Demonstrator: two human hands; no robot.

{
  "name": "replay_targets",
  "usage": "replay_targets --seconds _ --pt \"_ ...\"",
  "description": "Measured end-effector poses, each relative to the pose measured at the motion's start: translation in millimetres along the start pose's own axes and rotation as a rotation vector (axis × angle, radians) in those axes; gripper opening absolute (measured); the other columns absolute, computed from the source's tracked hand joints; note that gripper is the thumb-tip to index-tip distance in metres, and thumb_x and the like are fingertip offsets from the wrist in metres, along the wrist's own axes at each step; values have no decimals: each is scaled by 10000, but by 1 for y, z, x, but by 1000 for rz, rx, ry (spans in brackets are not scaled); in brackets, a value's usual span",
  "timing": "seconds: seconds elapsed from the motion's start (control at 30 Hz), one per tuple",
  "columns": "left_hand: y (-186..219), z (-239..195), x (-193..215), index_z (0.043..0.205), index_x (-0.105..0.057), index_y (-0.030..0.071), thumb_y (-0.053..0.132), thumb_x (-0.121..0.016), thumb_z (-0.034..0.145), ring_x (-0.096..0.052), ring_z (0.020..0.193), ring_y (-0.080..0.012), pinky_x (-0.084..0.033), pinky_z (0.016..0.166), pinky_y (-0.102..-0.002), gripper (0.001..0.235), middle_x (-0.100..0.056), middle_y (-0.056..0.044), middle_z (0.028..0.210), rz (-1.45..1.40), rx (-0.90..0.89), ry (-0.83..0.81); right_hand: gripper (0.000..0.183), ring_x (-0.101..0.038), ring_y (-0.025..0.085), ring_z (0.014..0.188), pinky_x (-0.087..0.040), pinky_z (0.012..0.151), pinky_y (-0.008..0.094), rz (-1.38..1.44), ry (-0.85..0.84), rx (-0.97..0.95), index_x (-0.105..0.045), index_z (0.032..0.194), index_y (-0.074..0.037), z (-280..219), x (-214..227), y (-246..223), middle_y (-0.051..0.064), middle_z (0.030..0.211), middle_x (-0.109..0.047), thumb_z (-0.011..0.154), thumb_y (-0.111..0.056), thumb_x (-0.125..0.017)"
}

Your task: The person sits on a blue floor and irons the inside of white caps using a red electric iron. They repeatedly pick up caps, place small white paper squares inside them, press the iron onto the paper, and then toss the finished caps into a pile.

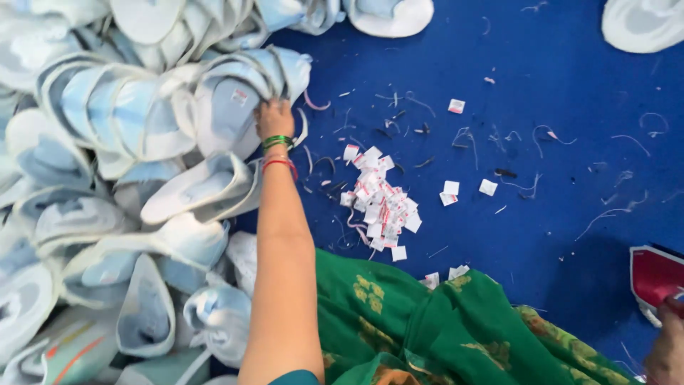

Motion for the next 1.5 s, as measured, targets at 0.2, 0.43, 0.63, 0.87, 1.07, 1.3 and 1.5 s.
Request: replay_targets --seconds 0.2,0.43,0.63,0.87,1.07,1.3,1.5 --pt "1 11 24 1057 -755 112 308 -787 766 -698 991 -324 -548 861 -447 352 -741 -117 1069 -125 -185 444 219 -657 213 1003 -522 880 350 -209 100 -43 -617 1236 27 -46 -15 25 188 1100 -671 1078 -125 -611" --pt "86 -65 90 964 -768 135 176 -747 924 -720 786 -272 -544 687 -432 61 -737 -70 906 -256 -93 529 107 -704 139 901 -558 827 267 -533 125 63 -705 1070 -46 -84 -90 -63 75 978 -733 1073 -148 -738" --pt "251 -268 91 1140 -699 77 93 -723 954 -644 952 -135 -542 833 -301 188 -667 -35 1082 -1148 -426 59 956 -560 333 1331 -477 1067 409 -140 -422 443 -366 1542 30 -52 -206 -342 239 1477 -541 769 -270 -843" --pt "291 -336 154 1250 -674 39 164 -576 1061 -689 1083 -153 -599 968 -320 247 -674 -56 1220 -1618 -434 -905 498 -621 292 1266 -517 1074 405 858 -298 -239 -502 1469 55 -31 -205 -332 169 1399 -627 1018 -86 -658" --pt "133 -190 151 1335 -667 124 253 -722 956 -625 1185 -281 -516 989 -454 404 -662 -135 1289 -238 -590 -279 479 -662 291 1220 -570 1037 439 1037 -362 -523 -494 1432 -7 -32 -165 -351 156 1355 -643 972 -61 -614" --pt "-88 -153 128 1622 -439 254 397 -923 621 -521 1316 -429 -442 984 -632 1121 -482 -129 1581 703 -225 -194 441 -682 275 1180 -594 980 445 989 -478 -530 -537 1392 -18 -33 -168 -338 161 1318 -670 962 -47 -628" --pt "-97 -166 139 1410 -689 248 361 -906 786 -663 1087 -337 -313 1212 -515 670 -730 -144 947 502 -347 -109 387 -687 277 1157 -594 960 451 955 -501 -507 -567 1369 1 -39 -165 -342 166 1295 -681 989 -53 -620"
Point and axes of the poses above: each hand's wrist, its own z-axis towards the middle knuckle, its own x-axis out of the back of the hand, y = z × x, the point moved 1 cm from there along z, towards the middle knuckle
